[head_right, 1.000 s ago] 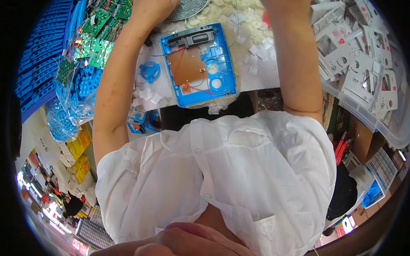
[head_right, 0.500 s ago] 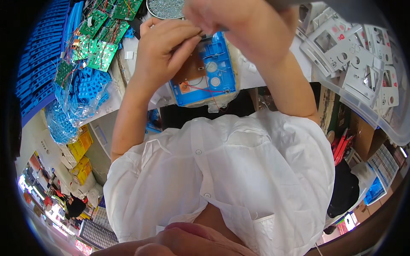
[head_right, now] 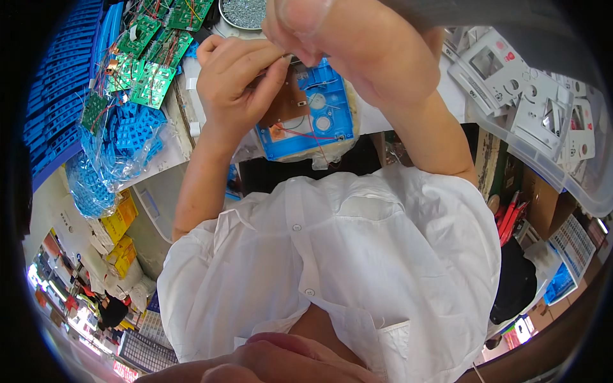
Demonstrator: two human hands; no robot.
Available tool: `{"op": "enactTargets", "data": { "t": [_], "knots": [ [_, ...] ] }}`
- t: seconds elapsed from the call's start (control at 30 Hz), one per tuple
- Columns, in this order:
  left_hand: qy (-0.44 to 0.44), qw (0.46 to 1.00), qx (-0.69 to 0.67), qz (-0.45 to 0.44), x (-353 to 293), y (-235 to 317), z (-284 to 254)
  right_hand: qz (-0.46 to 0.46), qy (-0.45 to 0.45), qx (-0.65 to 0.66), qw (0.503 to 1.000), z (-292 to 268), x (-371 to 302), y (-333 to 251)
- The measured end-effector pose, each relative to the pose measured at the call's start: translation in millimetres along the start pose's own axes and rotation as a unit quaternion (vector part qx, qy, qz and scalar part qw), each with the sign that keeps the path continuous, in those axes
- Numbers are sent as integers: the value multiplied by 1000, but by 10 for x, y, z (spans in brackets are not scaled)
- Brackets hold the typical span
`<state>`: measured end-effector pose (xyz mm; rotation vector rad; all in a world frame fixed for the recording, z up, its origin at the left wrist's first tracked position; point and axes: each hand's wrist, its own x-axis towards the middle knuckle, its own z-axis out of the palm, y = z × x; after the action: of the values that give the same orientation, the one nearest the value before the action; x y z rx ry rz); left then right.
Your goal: Assembling small blue electronic devices by installing internal components and fastening the casing with an electric screwdriver.
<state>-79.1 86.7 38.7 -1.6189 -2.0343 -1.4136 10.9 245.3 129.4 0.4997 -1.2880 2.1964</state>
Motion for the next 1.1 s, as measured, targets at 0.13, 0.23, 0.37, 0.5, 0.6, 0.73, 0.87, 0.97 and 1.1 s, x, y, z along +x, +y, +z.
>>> {"op": "enactTargets", "data": {
  "t": [0.13,0.23,0.37,0.5,0.6,0.73,0.87,0.97,1.1],
  "knots": [
    [-27,993,119,-9,13,61,-1,25,51,-52,997,-144,-48,149],
    [-79,985,154,-22,-42,9,36,19,52,-109,993,-476,-158,442],
    [-86,985,148,-27,-75,-29,43,64,80,-150,983,-471,-168,458],
    [-79,987,139,-34,-94,-34,66,78,71,-191,976,-510,-193,492],
    [-65,989,129,-33,-113,-69,103,106,73,-224,966,-531,-250,527],
    [-68,988,131,-34,-127,-79,100,19,-52,-412,909,-631,-208,522],
    [-79,987,134,-37,-130,-61,82,60,-7,-322,945,-623,-251,613],
    [-139,981,126,-46,-43,-50,-25,137,28,-210,968,-600,-186,554],
    [-114,971,-99,-187,89,-330,-328,10,21,-219,975,-572,27,315]
  ]
}}
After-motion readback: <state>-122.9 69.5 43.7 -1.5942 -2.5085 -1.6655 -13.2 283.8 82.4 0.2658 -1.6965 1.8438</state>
